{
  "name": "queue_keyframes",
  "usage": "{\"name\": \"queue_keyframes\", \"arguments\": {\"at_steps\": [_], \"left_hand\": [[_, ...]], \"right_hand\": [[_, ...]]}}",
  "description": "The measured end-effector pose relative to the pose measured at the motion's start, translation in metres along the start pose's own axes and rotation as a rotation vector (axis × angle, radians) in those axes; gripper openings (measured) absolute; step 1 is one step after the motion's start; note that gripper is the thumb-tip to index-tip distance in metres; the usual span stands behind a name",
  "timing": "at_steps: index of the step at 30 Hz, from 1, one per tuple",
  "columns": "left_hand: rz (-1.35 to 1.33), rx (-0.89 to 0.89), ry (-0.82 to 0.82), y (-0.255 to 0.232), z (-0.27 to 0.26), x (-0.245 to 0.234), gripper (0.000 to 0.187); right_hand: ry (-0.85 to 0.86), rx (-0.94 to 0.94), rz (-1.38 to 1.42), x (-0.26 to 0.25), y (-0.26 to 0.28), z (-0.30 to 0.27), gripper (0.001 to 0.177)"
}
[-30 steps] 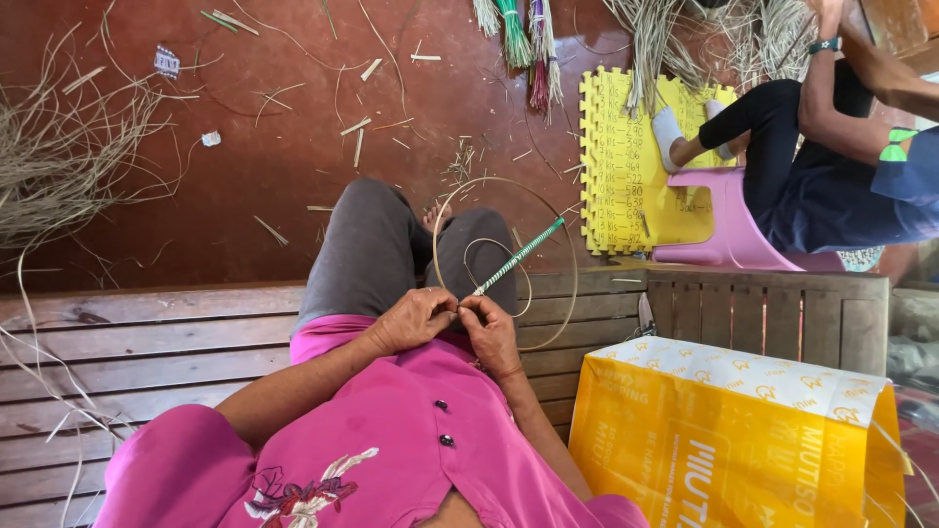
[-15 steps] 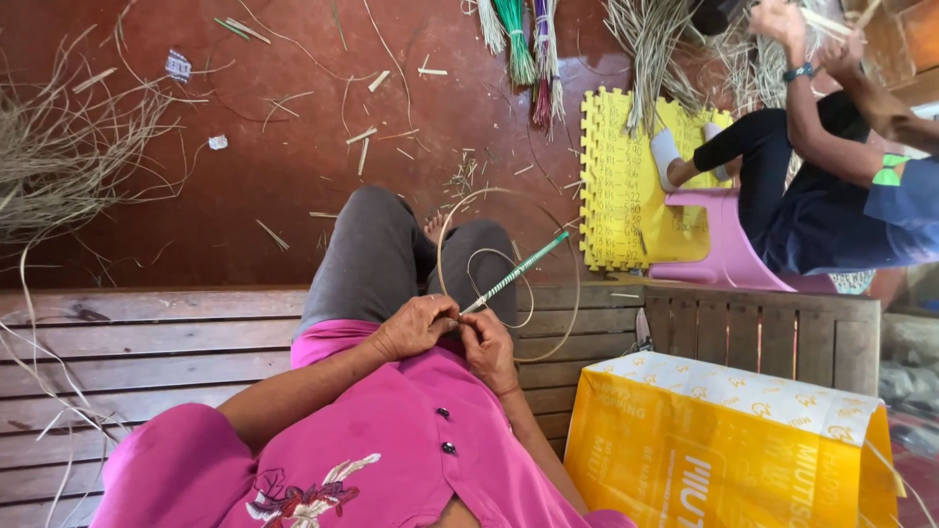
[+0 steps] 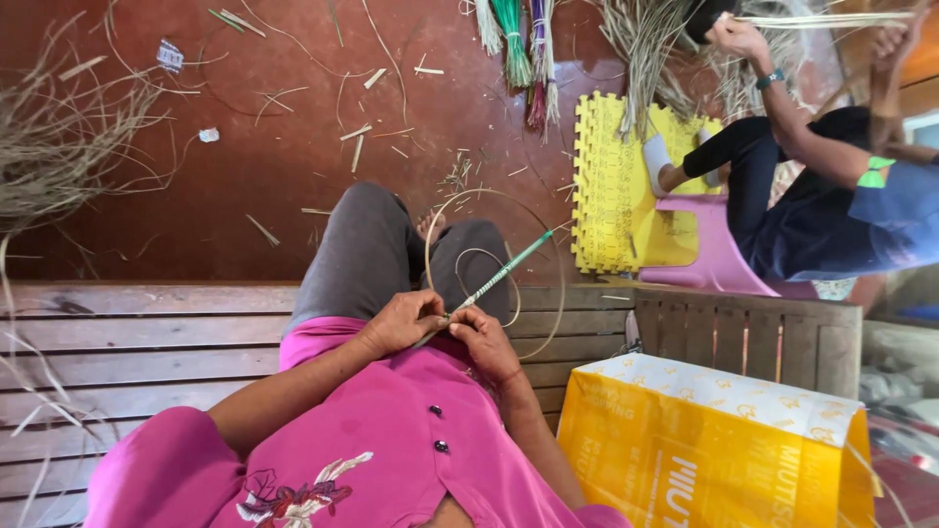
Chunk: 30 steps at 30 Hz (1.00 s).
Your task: Weaving colored fibers onto a circular frame to create a decorative or functional craft item.
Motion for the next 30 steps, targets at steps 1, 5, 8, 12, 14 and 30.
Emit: {"name": "queue_keyframes", "arguments": {"at_steps": [1, 5, 8, 12, 14, 30], "left_hand": [[-0.005, 0.003, -0.003, 0.0, 0.0, 0.002, 0.01], [0.307, 0.096, -0.09, -0.012, -0.006, 0.001, 0.013], [0.532, 0.181, -0.175, -0.021, -0.011, -0.004, 0.013], [0.643, 0.264, -0.286, -0.026, -0.017, -0.01, 0.019], [0.692, 0.3, -0.337, -0.021, -0.015, -0.006, 0.016], [0.754, 0.377, -0.56, -0.011, -0.003, -0.007, 0.009]], "right_hand": [[0.0, 0.0, -0.007, -0.001, -0.002, 0.001, 0.005], [-0.016, 0.101, 0.129, 0.002, -0.01, 0.001, 0.007], [-0.079, 0.18, 0.27, 0.006, -0.017, 0.004, 0.009], [-0.193, 0.234, 0.444, 0.012, -0.022, 0.016, 0.012], [-0.216, 0.239, 0.461, 0.008, -0.038, 0.022, 0.012], [-0.332, 0.2, 0.684, 0.011, -0.063, 0.055, 0.016]]}}
Point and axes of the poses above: each hand's wrist, its own z-axis towards the middle knuckle, its own x-axis out of the palm, y = z × x, the point moved 3 cm from there along z, towards the middle knuckle, and after that the axes turned 11 degrees about z, right-handed, at the moved point
